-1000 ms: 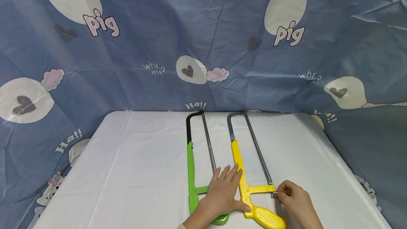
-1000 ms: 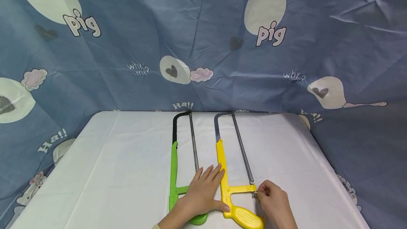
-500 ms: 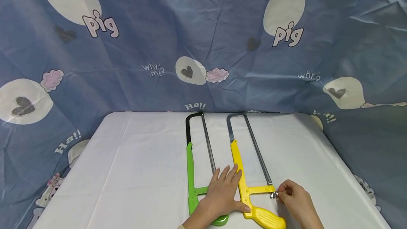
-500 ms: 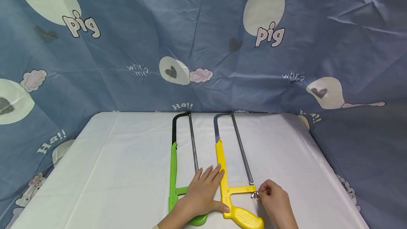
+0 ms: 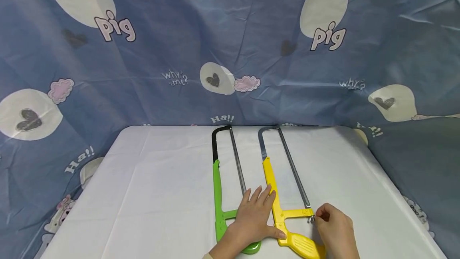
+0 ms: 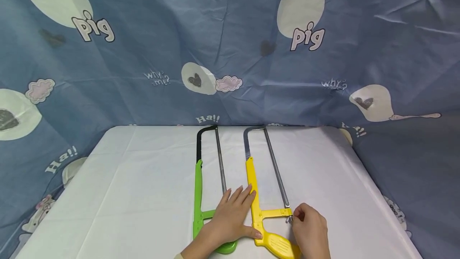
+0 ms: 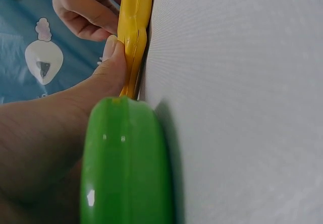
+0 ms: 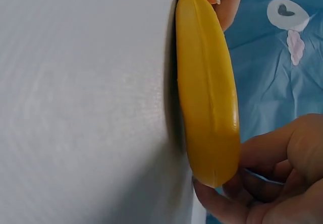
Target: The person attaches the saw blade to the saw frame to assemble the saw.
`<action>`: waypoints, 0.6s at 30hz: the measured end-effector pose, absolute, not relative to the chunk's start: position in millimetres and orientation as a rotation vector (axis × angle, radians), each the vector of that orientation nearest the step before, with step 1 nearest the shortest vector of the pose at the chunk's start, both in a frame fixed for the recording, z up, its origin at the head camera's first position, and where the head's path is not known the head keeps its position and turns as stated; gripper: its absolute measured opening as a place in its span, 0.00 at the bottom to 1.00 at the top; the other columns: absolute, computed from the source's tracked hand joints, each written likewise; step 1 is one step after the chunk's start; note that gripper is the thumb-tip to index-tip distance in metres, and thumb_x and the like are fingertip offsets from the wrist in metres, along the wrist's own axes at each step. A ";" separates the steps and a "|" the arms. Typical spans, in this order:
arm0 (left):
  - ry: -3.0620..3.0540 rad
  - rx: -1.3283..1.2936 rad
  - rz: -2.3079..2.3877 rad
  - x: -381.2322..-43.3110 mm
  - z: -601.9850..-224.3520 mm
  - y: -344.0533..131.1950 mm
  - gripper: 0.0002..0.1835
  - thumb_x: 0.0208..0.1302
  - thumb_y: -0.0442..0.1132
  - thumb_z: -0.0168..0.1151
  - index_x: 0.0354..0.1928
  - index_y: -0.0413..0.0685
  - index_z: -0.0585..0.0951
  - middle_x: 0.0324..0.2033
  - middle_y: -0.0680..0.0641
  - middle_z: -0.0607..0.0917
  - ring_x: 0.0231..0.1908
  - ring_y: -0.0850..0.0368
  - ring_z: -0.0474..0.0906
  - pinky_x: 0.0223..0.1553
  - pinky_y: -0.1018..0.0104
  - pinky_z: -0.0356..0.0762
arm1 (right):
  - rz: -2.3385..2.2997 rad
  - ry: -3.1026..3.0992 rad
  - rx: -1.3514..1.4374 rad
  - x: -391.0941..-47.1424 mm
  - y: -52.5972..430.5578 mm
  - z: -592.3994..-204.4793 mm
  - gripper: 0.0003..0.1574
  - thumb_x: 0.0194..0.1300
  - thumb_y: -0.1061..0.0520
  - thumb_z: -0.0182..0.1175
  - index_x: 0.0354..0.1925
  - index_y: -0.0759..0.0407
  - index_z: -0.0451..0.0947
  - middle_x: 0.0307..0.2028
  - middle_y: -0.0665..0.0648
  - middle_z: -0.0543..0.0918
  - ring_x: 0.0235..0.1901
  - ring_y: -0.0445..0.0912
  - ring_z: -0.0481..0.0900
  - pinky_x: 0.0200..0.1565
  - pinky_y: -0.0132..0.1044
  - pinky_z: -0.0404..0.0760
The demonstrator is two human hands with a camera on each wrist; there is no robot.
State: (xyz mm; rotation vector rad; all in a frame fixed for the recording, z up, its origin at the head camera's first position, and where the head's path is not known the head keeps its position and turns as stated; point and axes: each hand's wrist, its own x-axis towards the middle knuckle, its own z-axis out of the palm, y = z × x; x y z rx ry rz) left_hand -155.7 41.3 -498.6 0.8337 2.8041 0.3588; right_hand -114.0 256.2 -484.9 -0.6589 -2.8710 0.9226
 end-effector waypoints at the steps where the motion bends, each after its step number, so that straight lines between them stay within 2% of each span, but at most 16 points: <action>1: 2.804 0.835 0.361 -155.8 -498.4 41.2 0.62 0.45 0.81 0.58 0.78 0.56 0.55 0.79 0.52 0.52 0.78 0.48 0.51 0.76 0.43 0.50 | 0.911 -2.867 -0.659 -113.7 255.4 -484.0 0.06 0.54 0.68 0.65 0.27 0.60 0.78 0.24 0.55 0.82 0.26 0.49 0.74 0.28 0.36 0.71; 11: 2.811 0.845 0.373 -155.1 -497.7 40.7 0.62 0.46 0.81 0.58 0.78 0.56 0.55 0.79 0.52 0.53 0.78 0.48 0.51 0.76 0.43 0.50 | 0.758 -2.832 -0.525 -109.7 246.5 -476.5 0.06 0.53 0.71 0.64 0.29 0.63 0.84 0.26 0.57 0.85 0.26 0.48 0.78 0.30 0.43 0.79; 18: 2.808 0.845 0.367 -155.5 -499.0 40.2 0.62 0.46 0.82 0.57 0.78 0.57 0.55 0.79 0.52 0.52 0.78 0.48 0.51 0.76 0.43 0.51 | 0.673 -2.983 -0.432 -112.2 247.1 -475.1 0.02 0.54 0.67 0.69 0.29 0.63 0.85 0.25 0.54 0.84 0.26 0.47 0.78 0.32 0.46 0.81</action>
